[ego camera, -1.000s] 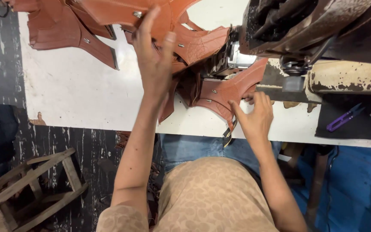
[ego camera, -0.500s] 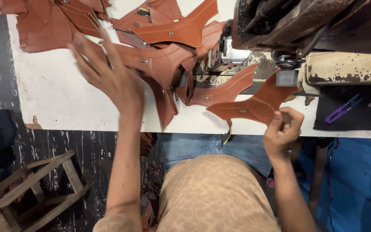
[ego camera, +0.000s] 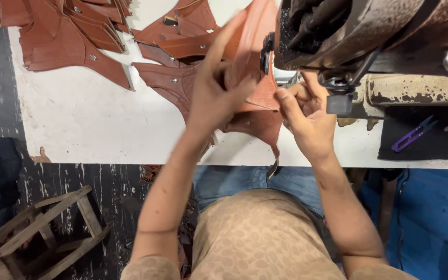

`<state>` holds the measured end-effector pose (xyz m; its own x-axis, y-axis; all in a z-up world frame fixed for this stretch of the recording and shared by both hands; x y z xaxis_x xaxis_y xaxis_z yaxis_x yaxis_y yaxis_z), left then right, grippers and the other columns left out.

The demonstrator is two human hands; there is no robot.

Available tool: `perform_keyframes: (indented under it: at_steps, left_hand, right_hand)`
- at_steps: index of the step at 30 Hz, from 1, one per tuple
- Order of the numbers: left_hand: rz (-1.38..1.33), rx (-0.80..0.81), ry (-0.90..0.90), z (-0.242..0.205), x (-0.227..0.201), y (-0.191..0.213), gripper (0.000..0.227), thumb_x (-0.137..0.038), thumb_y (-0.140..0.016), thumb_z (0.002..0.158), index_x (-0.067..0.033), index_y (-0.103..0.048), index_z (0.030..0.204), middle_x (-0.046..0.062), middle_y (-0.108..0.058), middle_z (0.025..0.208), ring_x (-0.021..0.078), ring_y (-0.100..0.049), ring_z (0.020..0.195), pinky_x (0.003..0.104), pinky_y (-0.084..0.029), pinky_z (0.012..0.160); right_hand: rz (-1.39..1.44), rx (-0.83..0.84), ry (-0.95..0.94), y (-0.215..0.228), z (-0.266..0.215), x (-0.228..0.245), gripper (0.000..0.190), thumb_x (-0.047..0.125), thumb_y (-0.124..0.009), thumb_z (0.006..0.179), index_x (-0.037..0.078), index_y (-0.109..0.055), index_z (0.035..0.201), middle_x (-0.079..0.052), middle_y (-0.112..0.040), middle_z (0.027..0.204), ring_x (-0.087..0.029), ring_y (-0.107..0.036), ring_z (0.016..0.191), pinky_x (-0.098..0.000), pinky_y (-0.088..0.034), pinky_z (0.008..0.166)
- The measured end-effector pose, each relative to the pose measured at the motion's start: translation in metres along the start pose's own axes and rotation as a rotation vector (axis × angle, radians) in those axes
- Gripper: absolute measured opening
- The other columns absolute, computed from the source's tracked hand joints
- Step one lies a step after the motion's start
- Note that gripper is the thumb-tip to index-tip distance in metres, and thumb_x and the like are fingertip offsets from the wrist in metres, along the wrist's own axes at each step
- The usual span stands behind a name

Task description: Stitching together pre-cut leather components of a shoe upper using an industrial sewing machine.

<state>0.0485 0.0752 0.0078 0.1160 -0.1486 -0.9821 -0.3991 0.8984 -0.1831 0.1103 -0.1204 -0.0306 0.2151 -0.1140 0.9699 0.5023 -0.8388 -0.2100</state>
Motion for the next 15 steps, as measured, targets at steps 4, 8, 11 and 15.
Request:
perform_keyframes:
  at_steps: [4, 8, 11, 15]
  left_hand:
    - [0.102, 0.371, 0.026, 0.044, -0.004, 0.019, 0.04, 0.009, -0.063, 0.09, 0.0001, -0.064, 0.129, 0.0, -0.066, 0.119, 0.0069, -0.064, 0.11, 0.026, -0.059, 0.097]
    - [0.22, 0.498, -0.082, 0.062, 0.0, 0.027, 0.036, 0.009, -0.066, 0.091, 0.0014, -0.066, 0.126, -0.001, -0.067, 0.118, 0.0064, -0.061, 0.114, 0.024, -0.052, 0.105]
    - [0.218, 0.57, -0.107, 0.072, 0.002, 0.028, 0.035, 0.007, -0.066, 0.094, 0.001, -0.065, 0.129, 0.0, -0.067, 0.12, 0.007, -0.06, 0.117, 0.024, -0.05, 0.109]
    - [0.343, 0.597, -0.188, 0.078, 0.006, 0.032, 0.032, 0.005, -0.067, 0.094, 0.0008, -0.066, 0.126, 0.002, -0.069, 0.118, 0.0095, -0.063, 0.116, 0.027, -0.05, 0.109]
  right_hand:
    - [0.038, 0.076, 0.057, -0.003, -0.007, -0.004, 0.074, -0.003, -0.062, 0.106, 0.001, -0.019, 0.166, -0.007, -0.069, 0.092, -0.009, -0.061, 0.072, -0.0234, -0.051, 0.059]
    - [-0.046, 0.056, 0.1, -0.004, -0.013, -0.013, 0.078, -0.008, -0.065, 0.108, 0.001, -0.019, 0.171, -0.01, -0.07, 0.092, -0.009, -0.062, 0.076, -0.0248, -0.053, 0.073]
    - [0.02, 0.052, 0.095, -0.01, -0.014, -0.008, 0.082, -0.009, -0.065, 0.105, 0.002, -0.014, 0.169, -0.011, -0.071, 0.101, -0.012, -0.067, 0.088, -0.026, -0.057, 0.082]
    - [0.001, 0.022, 0.061, -0.019, -0.016, 0.006, 0.066, -0.008, -0.065, 0.103, 0.0, -0.029, 0.157, -0.011, -0.073, 0.102, -0.012, -0.071, 0.09, -0.0264, -0.06, 0.082]
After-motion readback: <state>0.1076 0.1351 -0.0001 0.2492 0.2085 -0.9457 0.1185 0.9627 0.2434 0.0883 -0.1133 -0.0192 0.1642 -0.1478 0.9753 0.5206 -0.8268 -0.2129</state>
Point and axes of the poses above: each hand's wrist, its own z-axis towards the middle knuckle, its own y-axis out of the back of the hand, x = y × z, the point moved 1 cm from there along z, towards the middle knuckle
